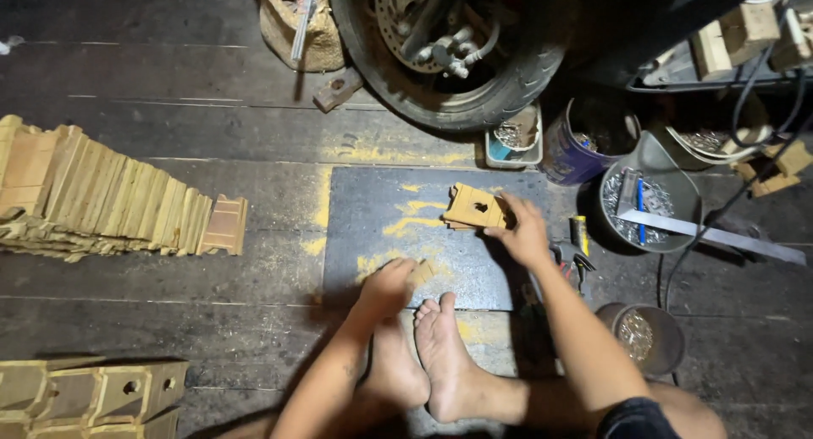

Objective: The person sits on the floor and assembles small wooden boxes by hand. They align pre-cut wooden pieces, insert nails, and use a hammer to secure the joints. The person occasionally inspects the assembled units and places them in a stack.

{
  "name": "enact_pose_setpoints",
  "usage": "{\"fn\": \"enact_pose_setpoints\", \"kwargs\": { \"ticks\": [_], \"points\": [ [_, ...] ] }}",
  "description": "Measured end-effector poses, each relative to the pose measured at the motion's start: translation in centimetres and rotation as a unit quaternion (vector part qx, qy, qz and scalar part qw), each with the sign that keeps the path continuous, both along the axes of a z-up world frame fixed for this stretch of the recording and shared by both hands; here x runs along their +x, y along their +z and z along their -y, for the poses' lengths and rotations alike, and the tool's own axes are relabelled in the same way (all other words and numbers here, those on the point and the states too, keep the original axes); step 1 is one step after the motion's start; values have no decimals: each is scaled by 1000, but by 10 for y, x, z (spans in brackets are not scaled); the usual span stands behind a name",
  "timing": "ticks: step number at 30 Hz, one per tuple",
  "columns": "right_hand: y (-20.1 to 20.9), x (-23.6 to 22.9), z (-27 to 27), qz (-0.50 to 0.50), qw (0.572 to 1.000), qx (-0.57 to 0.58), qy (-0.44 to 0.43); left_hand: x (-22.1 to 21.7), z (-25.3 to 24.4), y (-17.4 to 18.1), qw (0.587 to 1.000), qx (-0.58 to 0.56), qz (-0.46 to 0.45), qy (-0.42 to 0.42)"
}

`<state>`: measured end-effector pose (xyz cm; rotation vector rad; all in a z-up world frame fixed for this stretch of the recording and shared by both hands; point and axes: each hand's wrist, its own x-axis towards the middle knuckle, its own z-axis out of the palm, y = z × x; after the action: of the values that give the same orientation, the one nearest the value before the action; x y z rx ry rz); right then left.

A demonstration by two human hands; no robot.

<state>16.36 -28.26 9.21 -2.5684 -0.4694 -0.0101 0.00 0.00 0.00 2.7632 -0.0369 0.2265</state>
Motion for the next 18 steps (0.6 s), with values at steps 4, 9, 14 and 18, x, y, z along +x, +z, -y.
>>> {"fn": "enact_pose_setpoints", "kwargs": {
  "ticks": [4, 9, 14, 18],
  "points": [
    [47, -62, -23, -189, 875, 410, -175, 14, 3, 100, 947, -190, -259, -20],
    [15, -132, -38, -354, 579, 713, -177, 14, 3, 71, 886, -420, -197, -22],
    [-32, -148, -59, -389, 698, 583, -148, 2, 11, 11, 687, -725, -37, 10],
    [-39, -132, -58, -345, 795, 487, -111, -10, -2, 83, 860, -492, -103, 80]
  ]
}}
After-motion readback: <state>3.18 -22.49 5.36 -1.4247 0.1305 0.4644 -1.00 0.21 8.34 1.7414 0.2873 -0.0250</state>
